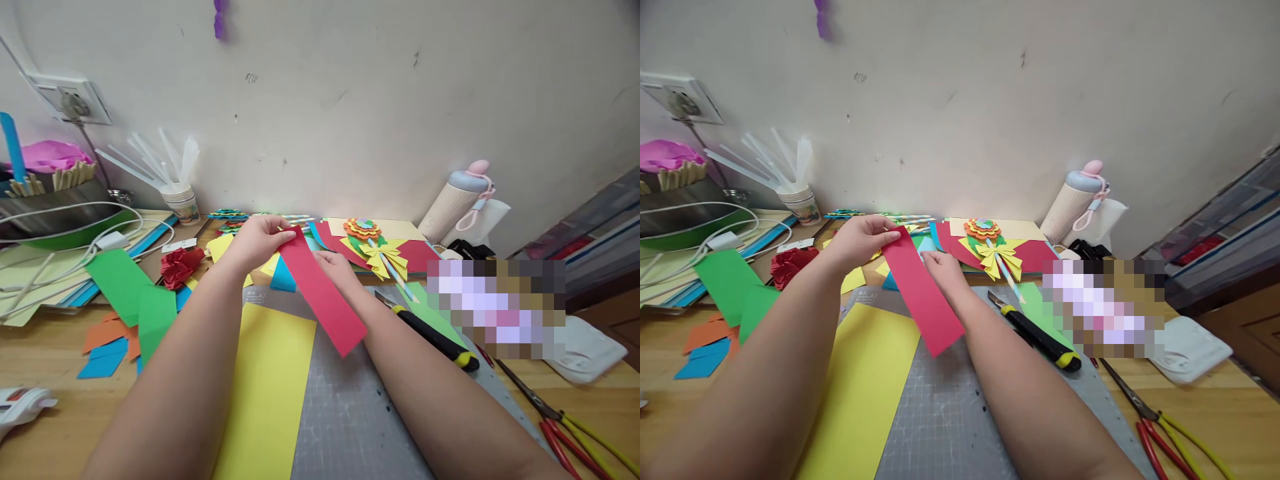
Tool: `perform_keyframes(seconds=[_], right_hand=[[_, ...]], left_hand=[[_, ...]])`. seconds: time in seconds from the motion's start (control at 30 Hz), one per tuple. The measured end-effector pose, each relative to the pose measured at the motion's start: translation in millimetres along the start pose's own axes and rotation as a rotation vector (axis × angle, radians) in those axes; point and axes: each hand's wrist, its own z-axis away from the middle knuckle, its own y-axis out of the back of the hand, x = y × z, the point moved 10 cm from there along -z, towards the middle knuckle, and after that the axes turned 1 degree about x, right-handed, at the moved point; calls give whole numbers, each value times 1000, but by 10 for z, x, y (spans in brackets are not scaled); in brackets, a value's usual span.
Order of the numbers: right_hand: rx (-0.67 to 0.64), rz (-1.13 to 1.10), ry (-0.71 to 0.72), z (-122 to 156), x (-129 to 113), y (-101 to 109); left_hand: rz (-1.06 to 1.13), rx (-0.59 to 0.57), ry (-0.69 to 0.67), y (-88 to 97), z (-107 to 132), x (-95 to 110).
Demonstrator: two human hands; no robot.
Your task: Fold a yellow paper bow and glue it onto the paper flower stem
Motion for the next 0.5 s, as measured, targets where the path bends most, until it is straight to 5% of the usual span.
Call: perform_keyframes(seconds=[0.2, 0.37, 0.5], right_hand=[[-334, -329, -140, 185, -71, -382], [-289, -436, -211, 186, 50, -373], [-284, -445, -243, 158, 109, -384]], left_hand=[[-100, 166, -12, 147, -65, -141], [-103, 143, -70, 83, -43, -33], [-156, 329, -89, 257, -7, -9]])
